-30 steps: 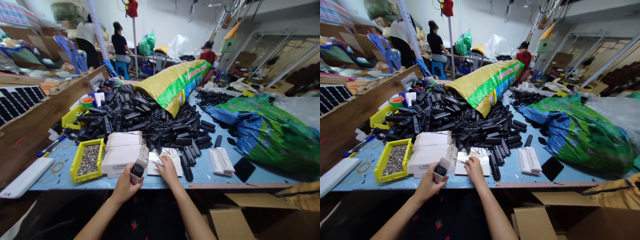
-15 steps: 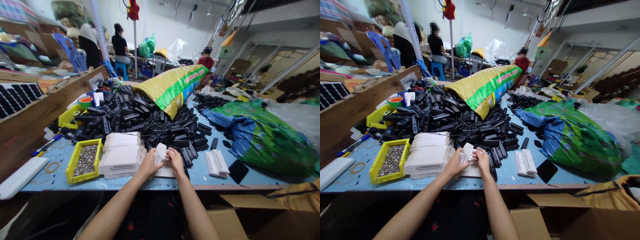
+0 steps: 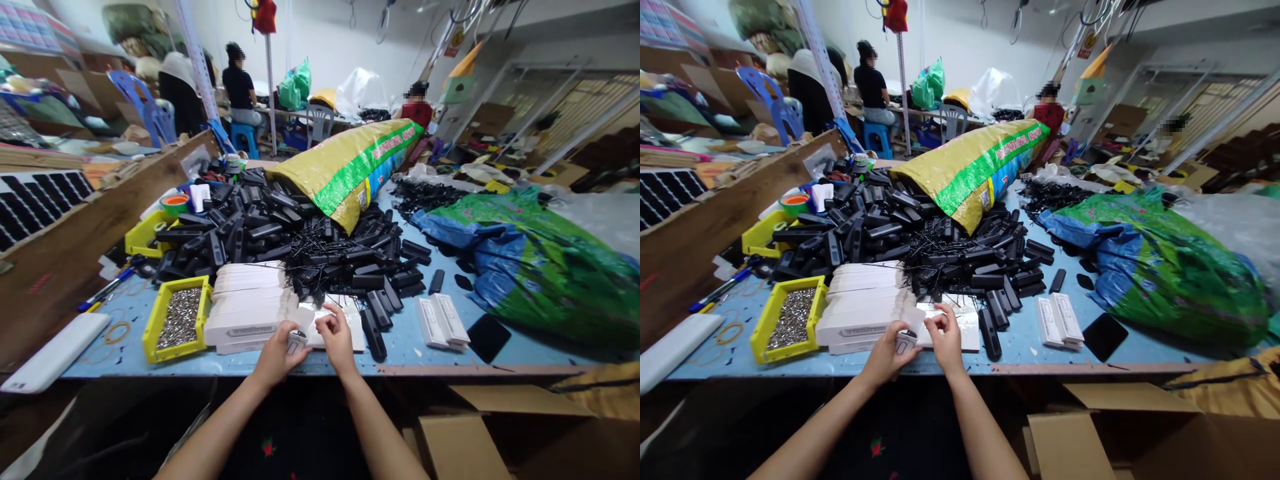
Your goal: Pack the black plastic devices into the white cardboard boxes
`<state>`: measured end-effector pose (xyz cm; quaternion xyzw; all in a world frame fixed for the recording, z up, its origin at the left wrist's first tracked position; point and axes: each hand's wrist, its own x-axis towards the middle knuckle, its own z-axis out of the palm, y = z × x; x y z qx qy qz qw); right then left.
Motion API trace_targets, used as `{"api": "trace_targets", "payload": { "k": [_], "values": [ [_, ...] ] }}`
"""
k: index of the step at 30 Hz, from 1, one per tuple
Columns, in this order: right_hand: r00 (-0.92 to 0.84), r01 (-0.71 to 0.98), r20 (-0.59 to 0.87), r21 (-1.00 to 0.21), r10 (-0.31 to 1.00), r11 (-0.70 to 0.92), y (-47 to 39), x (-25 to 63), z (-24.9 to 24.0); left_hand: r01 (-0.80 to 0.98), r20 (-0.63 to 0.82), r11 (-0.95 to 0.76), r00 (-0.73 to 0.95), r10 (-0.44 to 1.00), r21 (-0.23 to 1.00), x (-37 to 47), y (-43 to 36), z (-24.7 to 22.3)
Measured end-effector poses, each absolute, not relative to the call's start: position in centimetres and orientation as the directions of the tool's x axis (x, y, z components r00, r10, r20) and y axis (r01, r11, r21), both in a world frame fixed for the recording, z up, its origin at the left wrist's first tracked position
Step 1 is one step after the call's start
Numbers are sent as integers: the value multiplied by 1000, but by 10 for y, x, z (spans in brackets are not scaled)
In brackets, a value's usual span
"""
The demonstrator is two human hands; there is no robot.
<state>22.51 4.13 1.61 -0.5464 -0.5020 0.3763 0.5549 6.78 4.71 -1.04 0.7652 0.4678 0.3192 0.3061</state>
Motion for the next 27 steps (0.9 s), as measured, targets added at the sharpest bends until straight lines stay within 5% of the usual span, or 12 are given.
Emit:
{"api": "trace_targets", "payload": {
  "k": [3, 7, 11, 15, 20, 23, 27],
  "values": [
    [16, -38, 65, -997, 998, 65, 41, 217, 2, 507, 177, -356, 367, 913, 785, 71, 50, -9],
    [-86, 108, 311, -942, 947, 319, 37, 214, 2, 482, 86, -248, 333, 939, 840, 79, 51, 0],
    [-77, 153, 264, -950, 961, 274, 39, 220, 11, 509, 69, -236, 325, 943, 828, 78, 54, 3],
    [-163, 279, 392, -862, 906, 423, 34, 221, 10, 477, 96, -241, 308, 947, 845, 77, 59, -1],
    [-190, 437, 254, -843, 948, 314, 8, 218, -2, 300, 10, -66, 182, 983, 952, 85, 48, 9],
    [-44, 556, 269, -793, 962, 247, 3, 264, 2, 164, 51, -88, 219, 974, 983, 60, 44, 26],
    [494, 739, 268, -630, 827, -237, 19, 399, 21, 380, 350, -247, -233, 907, 891, -32, 74, 48]
  ]
}}
